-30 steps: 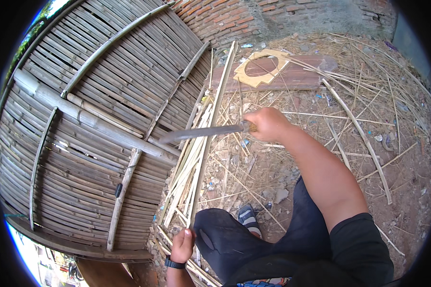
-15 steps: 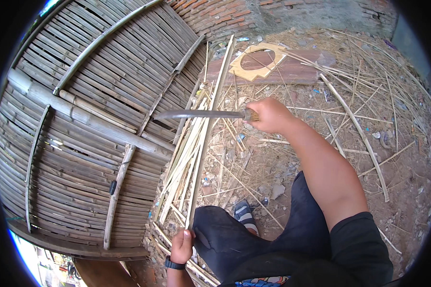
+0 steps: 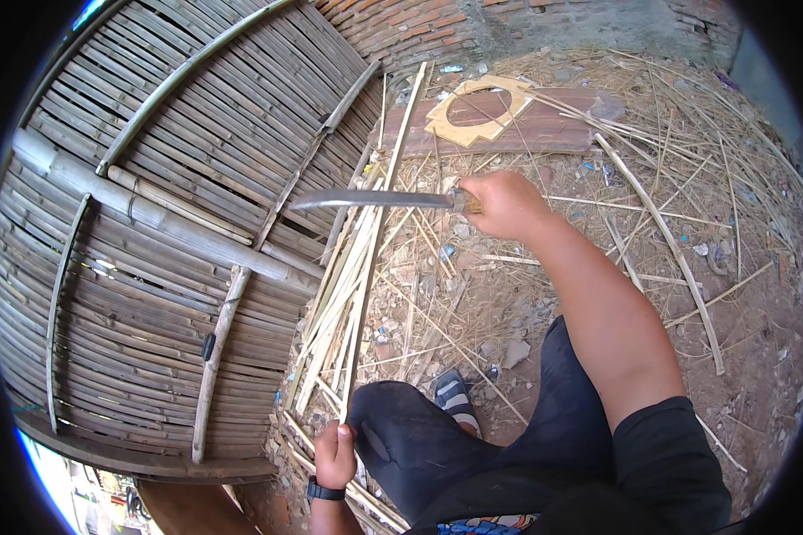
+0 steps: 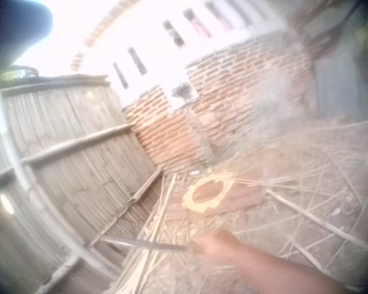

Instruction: The person splits a long bamboo pole into thin strips using a machete. They hold the pole with one hand and repeatedly strike it with the machete to separate the strips, which fall onto the ground.

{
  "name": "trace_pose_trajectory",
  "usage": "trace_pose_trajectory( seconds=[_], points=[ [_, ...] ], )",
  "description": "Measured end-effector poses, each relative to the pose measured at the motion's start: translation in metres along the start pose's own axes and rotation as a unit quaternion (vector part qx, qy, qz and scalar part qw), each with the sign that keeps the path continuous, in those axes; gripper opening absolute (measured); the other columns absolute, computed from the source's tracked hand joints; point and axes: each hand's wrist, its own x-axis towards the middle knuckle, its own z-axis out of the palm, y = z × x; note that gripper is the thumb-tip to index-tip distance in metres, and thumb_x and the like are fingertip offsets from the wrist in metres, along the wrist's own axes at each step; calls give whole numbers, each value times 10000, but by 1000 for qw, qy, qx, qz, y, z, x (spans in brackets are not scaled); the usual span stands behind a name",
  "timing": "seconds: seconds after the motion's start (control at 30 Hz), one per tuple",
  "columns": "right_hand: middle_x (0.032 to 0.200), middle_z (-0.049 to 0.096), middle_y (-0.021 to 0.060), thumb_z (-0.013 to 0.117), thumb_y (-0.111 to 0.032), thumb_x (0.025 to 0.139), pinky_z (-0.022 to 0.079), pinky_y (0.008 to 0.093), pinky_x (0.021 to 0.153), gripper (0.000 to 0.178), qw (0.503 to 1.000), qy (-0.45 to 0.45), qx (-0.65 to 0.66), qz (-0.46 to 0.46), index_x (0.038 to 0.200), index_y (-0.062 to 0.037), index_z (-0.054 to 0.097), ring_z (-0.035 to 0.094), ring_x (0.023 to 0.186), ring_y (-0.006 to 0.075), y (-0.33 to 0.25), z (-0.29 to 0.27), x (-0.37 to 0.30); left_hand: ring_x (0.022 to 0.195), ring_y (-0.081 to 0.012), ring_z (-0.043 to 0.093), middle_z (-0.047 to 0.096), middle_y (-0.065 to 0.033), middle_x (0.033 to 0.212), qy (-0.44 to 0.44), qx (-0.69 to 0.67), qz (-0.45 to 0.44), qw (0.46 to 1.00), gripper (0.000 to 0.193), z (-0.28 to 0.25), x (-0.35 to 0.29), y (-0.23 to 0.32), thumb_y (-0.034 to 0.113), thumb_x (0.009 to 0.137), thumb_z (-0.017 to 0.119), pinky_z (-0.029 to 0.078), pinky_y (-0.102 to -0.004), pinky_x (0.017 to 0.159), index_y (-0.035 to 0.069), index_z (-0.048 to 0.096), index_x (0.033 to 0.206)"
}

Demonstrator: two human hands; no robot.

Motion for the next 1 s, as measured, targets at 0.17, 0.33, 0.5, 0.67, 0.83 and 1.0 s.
trace_pose_trajectory(
  seconds=[0.17,0.33,0.5,0.67,0.83,1.0],
  points=[
    [745,669,94,719,-188,765,538,464,684,135,986,-82,-17,-142,835,-126,621,684,761,318,-27,-4,2,524,-54,394,448,45,589,-62,-144,-76,985,550,3,-2,-4,501,1064,413,307,-241,490,25,591,854],
    [793,694,124,719,-250,826,546,443,710,209,994,-4,66,90,978,-109,693,693,791,306,19,-7,2,508,-55,396,448,47,580,-73,-133,-63,986,570,-11,-8,-1,543,1051,412,318,-236,480,33,587,866],
    [773,684,131,730,-257,817,544,453,702,212,999,-6,41,34,958,-107,680,695,769,326,10,-8,1,498,-61,377,431,46,582,-97,-194,-91,972,552,-9,-9,-2,533,1056,409,304,-241,473,31,585,908],
    [732,659,87,748,-169,728,528,468,680,175,977,-74,-3,-200,790,-115,594,676,760,329,-40,5,-1,487,-73,352,416,40,583,-116,-250,-134,952,551,-3,-4,-10,525,1059,406,282,-249,461,17,576,929],
    [740,669,90,735,-202,773,543,461,703,148,996,-64,29,-52,839,-125,627,695,777,321,-10,6,2,497,-55,329,395,60,583,-114,-246,-137,953,537,-12,-10,-1,502,1070,392,255,-245,467,22,577,917],
    [768,679,99,736,-203,774,541,470,716,167,998,-31,22,41,877,-117,637,691,815,339,7,1,0,503,-44,316,385,70,583,-115,-234,-148,954,508,-15,-18,-1,473,1081,387,243,-241,473,33,581,915]
  ],
)
